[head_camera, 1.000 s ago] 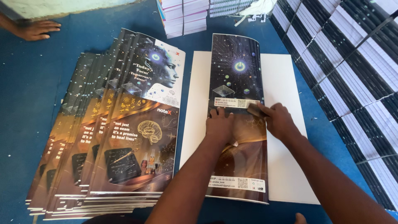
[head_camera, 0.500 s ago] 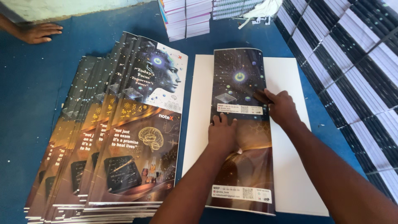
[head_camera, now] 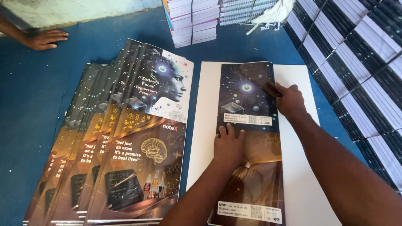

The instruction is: The person sits on the floor and repeatedly places a printed cover sheet onto a stack of blank pages. They use a small wooden block to press and smooth the spine of the assembled book, then set the block aside and move the finished unit to a growing pile.

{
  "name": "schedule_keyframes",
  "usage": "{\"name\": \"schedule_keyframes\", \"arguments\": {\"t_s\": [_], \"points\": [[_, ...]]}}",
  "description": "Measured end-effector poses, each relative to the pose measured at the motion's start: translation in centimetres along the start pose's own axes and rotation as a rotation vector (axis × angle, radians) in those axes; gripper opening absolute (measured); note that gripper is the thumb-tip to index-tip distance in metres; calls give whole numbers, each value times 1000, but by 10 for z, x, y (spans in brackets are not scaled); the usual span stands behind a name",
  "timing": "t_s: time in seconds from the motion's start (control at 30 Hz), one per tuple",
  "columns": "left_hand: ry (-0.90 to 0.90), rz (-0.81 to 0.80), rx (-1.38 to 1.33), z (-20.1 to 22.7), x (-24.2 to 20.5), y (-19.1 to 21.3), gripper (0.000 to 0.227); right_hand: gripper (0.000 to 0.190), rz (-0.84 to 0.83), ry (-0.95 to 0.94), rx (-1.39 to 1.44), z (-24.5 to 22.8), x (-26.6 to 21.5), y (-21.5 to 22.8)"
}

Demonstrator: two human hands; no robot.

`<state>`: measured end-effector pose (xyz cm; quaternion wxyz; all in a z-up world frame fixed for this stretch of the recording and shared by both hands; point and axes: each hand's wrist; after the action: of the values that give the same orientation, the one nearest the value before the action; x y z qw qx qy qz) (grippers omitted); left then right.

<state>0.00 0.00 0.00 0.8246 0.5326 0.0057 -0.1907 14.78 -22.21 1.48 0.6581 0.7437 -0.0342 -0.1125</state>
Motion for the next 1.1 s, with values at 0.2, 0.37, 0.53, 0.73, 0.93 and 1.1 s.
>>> {"name": "schedule_keyframes", "arguments": {"t_s": [0.2,0.37,0.53,0.73,0.93,1.1], "points": [[8,-27,3,0,3,0,128,62,111,48,1,7,29,-14],[-8,-14,-2,-2,3,-3,128,62,113,25,-12,7,54,-22],[-18,-9,-21,-2,3,-3,129,66,82,7,-29,3,72,-23],[-33,13,-36,-3,1,-2,127,58,94,-20,-16,-3,93,-26],[-18,-41,-20,1,0,6,127,59,44,-58,-15,-8,111,-21],[-10,-61,-28,2,0,10,126,60,107,-27,-30,-6,119,-22]]}}
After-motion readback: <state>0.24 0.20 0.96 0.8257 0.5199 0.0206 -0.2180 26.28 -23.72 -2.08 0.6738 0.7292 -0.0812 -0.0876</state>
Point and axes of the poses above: each hand's wrist, its own x-axis towards the middle knuckle, its own y-axis out of the back of the hand, z = x × y, and after that the axes turned 13 degrees about -x, right-handed
